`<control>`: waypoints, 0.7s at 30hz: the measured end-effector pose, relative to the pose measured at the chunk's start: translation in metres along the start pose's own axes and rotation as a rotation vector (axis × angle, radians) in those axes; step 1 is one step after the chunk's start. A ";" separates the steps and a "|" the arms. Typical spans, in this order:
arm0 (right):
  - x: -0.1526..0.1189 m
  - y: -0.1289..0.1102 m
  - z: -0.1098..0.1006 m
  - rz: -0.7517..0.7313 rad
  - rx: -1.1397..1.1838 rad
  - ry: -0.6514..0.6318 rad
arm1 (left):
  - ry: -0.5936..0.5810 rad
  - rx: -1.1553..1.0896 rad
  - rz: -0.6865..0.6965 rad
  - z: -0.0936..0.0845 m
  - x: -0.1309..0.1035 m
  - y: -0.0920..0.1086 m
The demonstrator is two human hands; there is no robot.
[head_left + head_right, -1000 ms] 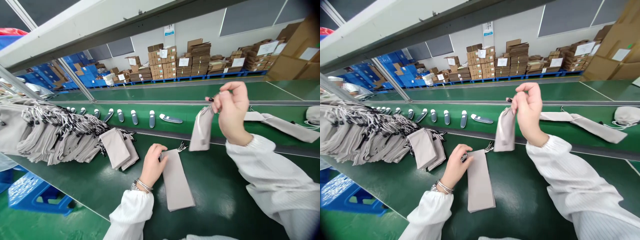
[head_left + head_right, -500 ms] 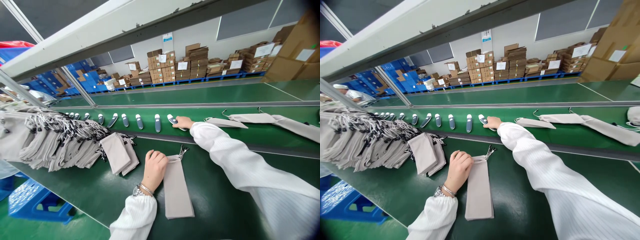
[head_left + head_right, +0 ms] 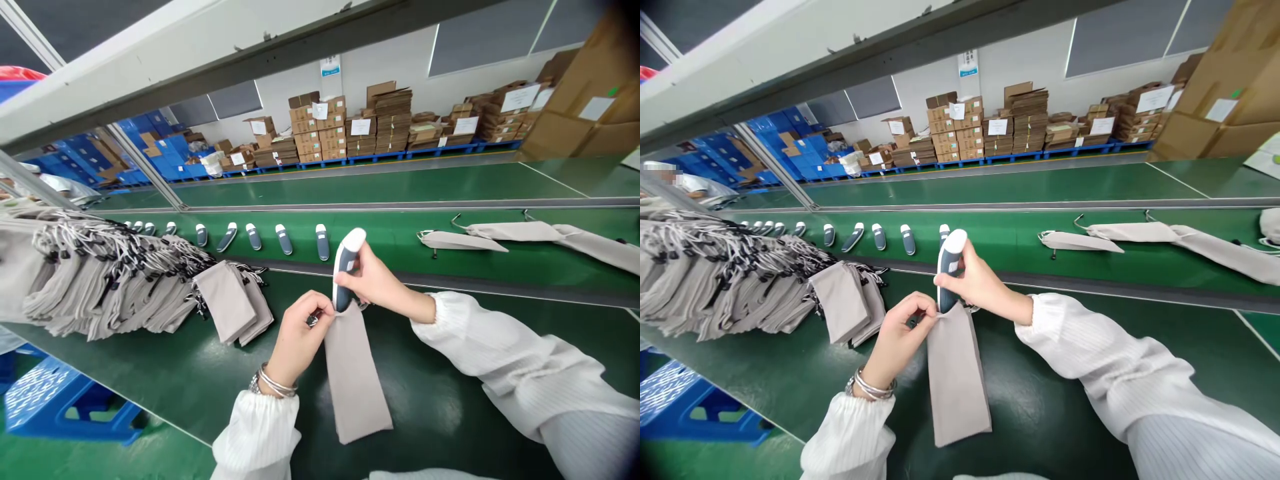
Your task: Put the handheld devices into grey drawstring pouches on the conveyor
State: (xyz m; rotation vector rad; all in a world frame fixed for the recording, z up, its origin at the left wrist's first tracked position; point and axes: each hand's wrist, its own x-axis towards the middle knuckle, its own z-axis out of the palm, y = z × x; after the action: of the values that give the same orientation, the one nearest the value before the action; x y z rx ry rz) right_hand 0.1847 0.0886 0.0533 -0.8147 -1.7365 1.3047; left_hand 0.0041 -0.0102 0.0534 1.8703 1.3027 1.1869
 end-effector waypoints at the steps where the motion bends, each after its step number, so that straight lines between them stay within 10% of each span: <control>1: -0.003 0.000 0.001 -0.004 -0.056 -0.047 | 0.042 -0.006 0.012 0.001 0.001 0.003; 6: -0.015 -0.004 -0.001 -0.010 -0.164 -0.263 | 0.299 0.048 0.076 0.006 0.005 0.012; 11: -0.034 -0.025 -0.027 0.236 0.196 -0.297 | 0.403 -0.116 -0.041 0.000 0.007 0.004; 15: -0.043 -0.048 -0.063 0.152 0.415 0.015 | 0.480 -0.285 -0.093 -0.002 0.007 -0.006; 21: 0.009 -0.043 -0.089 -0.382 0.092 0.590 | 0.115 0.218 -0.047 0.024 0.003 -0.035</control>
State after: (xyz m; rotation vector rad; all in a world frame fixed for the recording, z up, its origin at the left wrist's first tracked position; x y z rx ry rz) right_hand 0.2579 0.1248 0.1102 -0.6826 -1.2669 0.7778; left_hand 0.0113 0.0058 0.0149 1.9337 1.5856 1.1835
